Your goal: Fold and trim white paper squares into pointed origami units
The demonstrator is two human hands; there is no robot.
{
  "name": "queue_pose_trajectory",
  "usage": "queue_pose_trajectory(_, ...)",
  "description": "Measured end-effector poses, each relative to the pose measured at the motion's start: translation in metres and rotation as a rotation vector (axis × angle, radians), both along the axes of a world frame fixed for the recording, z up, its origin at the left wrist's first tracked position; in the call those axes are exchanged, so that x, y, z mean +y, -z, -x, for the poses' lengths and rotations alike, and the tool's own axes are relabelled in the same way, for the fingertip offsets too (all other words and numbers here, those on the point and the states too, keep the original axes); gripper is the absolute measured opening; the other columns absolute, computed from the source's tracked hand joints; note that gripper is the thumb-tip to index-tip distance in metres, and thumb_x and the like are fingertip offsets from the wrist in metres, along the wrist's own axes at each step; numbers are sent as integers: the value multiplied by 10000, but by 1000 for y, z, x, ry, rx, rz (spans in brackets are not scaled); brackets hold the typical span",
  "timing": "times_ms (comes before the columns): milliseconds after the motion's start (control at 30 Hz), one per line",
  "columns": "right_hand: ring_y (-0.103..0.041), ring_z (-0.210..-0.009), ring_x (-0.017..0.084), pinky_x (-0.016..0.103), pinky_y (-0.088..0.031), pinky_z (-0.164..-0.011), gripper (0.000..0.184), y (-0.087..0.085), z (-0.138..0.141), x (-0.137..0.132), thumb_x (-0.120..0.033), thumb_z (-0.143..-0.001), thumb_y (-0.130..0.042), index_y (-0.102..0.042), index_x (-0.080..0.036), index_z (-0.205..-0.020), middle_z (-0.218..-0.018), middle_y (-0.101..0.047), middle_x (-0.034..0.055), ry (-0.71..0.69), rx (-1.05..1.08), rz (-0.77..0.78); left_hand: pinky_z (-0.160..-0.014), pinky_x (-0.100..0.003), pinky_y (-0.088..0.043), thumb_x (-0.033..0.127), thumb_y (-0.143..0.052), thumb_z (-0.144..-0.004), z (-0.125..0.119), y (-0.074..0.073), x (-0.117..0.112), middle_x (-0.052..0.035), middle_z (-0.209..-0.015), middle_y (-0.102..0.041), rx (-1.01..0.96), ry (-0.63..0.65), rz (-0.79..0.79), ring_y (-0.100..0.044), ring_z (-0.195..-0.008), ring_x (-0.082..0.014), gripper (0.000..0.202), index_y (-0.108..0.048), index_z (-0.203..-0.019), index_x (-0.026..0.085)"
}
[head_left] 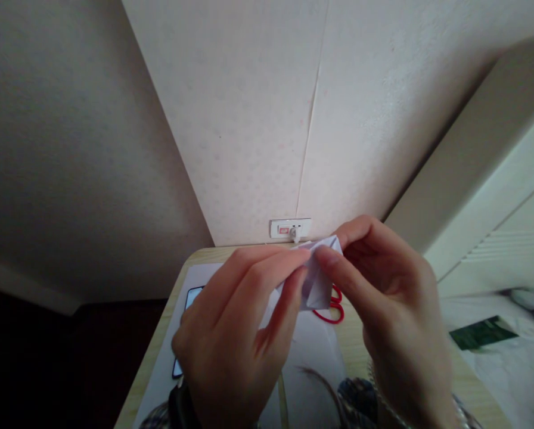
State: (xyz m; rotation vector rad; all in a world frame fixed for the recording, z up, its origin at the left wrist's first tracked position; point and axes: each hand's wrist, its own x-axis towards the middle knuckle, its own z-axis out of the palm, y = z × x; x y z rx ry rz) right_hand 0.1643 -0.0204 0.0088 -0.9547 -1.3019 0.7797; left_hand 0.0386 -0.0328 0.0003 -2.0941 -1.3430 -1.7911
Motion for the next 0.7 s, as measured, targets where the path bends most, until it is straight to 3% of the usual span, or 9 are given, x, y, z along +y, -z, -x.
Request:
queue_pose_trajectory(133, -509, -570, 73, 197, -385, -474, 188, -1, -1, 1, -188, -884, -693, -592, -219, -729, -647, -578, -58, 5, 9, -15, -799, -240, -574, 94, -679, -880, 2, 5, 2, 98, -958, -780, -19, 7, -43, -723, -811, -115, 256, -715, -964, 332)
queue_pose_trajectory(333, -547, -627, 85, 203, -437, -561, 166, 3, -1, 2, -157, -858, -716, -618, -218, -738, -675, -616, -53, -1, 66, -79, -737, -201, -562, 247, -721, -896, 7, 6, 4, 75, -951, -736, -40, 148, -44, -696, -837, -96, 55, -730, -926, 292)
queue_pose_trajectory(467, -552, -626, 89, 206, -434, -554, 156, 4, -1, 2, -141, -862, -709, -637, -228, -753, -676, -619, -55, 21, 91, -106, -793, -232, -546, 167, -759, -834, 12, -1, 5, 45, -962, -731, -152, 323, 96, -683, -903, -124, 135, -745, -926, 265)
queue_pose_trajectory(567, -567, -620, 102, 225, -444, -556, 161, 4, -2, 2, -154, -864, -708, -636, -233, -745, -668, -623, -51, 26, 49, -117, -868, -214, -506, 131, -723, -838, 17, -7, 6, 49, -972, -725, -104, 359, 236, -667, -934, -121, 162, -739, -929, 265)
queue_pose_trajectory(700, -580, -634, 111, 246, -453, -577, 159, 4, -1, 2, -158, -857, -719, -640, -232, -741, -687, -631, -49, 21, -3, -113, -841, -202, -491, 115, -720, -827, 22, -9, 10, 70, -931, -691, -160, 406, 385, -653, -902, -118, 169, -682, -842, 279)
